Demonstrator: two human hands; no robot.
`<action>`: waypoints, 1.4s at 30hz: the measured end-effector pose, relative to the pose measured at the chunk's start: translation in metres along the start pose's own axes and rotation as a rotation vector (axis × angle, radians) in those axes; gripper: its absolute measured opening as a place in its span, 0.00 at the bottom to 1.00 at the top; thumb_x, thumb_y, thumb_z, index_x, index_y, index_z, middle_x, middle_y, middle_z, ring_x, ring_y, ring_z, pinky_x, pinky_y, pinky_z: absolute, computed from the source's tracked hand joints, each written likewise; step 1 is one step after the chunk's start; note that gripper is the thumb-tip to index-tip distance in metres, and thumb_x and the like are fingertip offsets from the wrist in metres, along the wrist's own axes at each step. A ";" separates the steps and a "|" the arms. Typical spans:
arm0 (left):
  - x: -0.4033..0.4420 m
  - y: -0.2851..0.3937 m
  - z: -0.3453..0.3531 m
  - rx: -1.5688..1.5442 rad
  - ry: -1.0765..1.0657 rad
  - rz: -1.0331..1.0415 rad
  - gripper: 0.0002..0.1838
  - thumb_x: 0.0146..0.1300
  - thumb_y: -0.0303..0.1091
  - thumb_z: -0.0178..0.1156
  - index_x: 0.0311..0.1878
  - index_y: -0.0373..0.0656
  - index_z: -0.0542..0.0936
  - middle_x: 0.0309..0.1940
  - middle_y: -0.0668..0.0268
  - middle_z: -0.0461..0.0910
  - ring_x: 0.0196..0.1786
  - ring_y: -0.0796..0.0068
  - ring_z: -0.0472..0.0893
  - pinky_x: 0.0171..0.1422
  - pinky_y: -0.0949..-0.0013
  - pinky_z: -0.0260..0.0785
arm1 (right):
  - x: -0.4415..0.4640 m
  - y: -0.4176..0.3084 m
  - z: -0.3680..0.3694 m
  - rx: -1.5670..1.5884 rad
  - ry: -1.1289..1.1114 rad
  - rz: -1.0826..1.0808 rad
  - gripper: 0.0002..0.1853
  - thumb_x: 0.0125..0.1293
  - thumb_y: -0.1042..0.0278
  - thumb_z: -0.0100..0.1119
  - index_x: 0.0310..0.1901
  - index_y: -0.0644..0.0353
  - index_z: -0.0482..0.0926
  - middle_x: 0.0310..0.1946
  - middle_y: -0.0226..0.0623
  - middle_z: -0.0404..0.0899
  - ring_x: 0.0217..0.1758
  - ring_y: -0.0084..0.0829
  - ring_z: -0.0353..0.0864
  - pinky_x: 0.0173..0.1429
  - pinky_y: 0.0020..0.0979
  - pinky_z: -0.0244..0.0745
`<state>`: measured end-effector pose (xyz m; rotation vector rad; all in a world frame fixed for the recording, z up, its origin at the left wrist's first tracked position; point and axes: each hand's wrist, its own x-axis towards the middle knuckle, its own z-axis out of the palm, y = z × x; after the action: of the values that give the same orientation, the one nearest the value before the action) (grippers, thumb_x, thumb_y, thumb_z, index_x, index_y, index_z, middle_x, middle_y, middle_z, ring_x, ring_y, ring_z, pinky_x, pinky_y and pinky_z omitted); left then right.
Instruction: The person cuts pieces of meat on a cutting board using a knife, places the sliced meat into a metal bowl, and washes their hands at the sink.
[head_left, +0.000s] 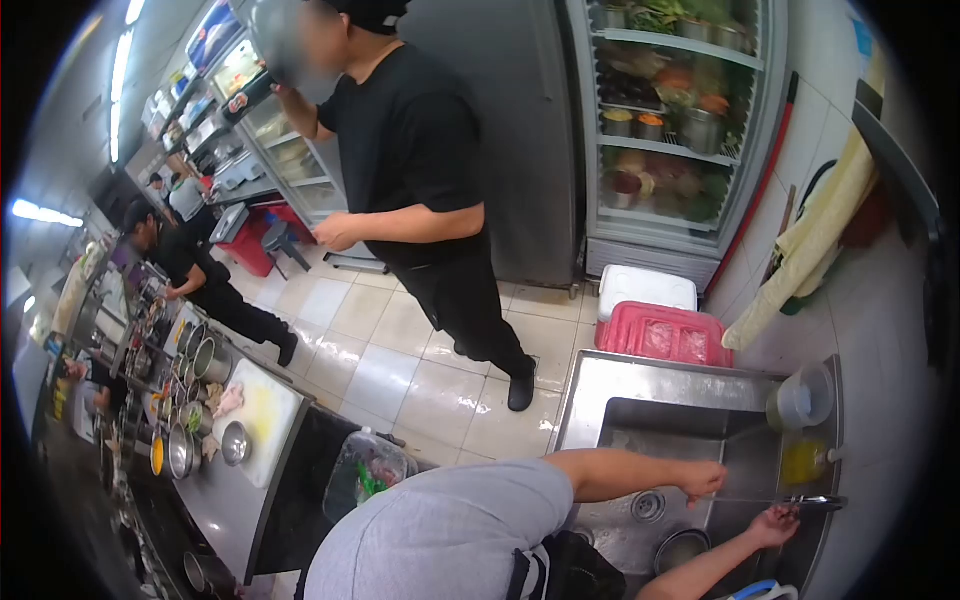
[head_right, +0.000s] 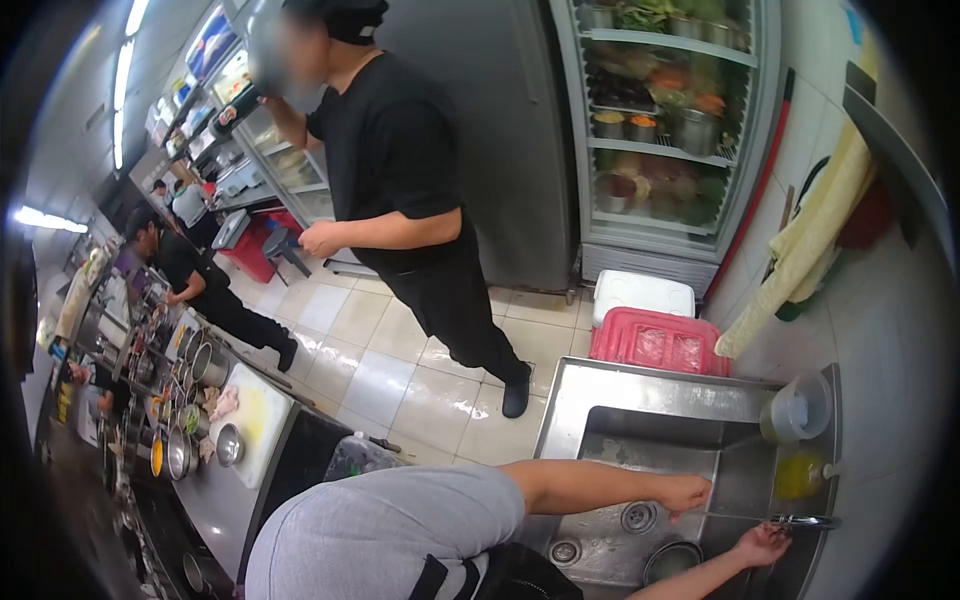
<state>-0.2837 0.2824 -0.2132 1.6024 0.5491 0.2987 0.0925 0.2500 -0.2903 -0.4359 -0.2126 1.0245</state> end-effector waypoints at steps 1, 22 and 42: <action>-0.010 -0.008 0.000 -0.005 0.101 -0.008 0.06 0.76 0.26 0.52 0.48 0.36 0.77 0.31 0.60 0.87 0.30 0.63 0.92 0.38 0.56 0.82 | -0.003 0.016 0.006 -0.139 0.357 -0.300 0.14 0.82 0.55 0.63 0.52 0.59 0.81 0.40 0.36 0.84 0.40 0.31 0.84 0.40 0.33 0.78; -0.028 -0.074 0.013 0.119 0.206 -0.054 0.13 0.77 0.31 0.70 0.59 0.37 0.85 0.51 0.57 0.92 0.53 0.68 0.92 0.62 0.63 0.83 | -0.081 0.092 0.144 -1.073 0.290 -0.058 0.12 0.78 0.70 0.60 0.56 0.63 0.87 0.44 0.42 0.91 0.41 0.34 0.91 0.50 0.40 0.83; 0.050 0.029 0.021 0.349 0.357 -0.035 0.12 0.76 0.42 0.64 0.49 0.43 0.87 0.39 0.55 0.92 0.43 0.53 0.92 0.51 0.54 0.83 | -0.045 0.010 0.042 0.137 0.227 -0.109 0.09 0.72 0.63 0.69 0.44 0.59 0.85 0.43 0.36 0.87 0.40 0.30 0.85 0.40 0.34 0.78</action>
<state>-0.2255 0.2894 -0.1933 1.8850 0.9422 0.4878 0.0460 0.2261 -0.2554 -0.4079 0.0365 0.8690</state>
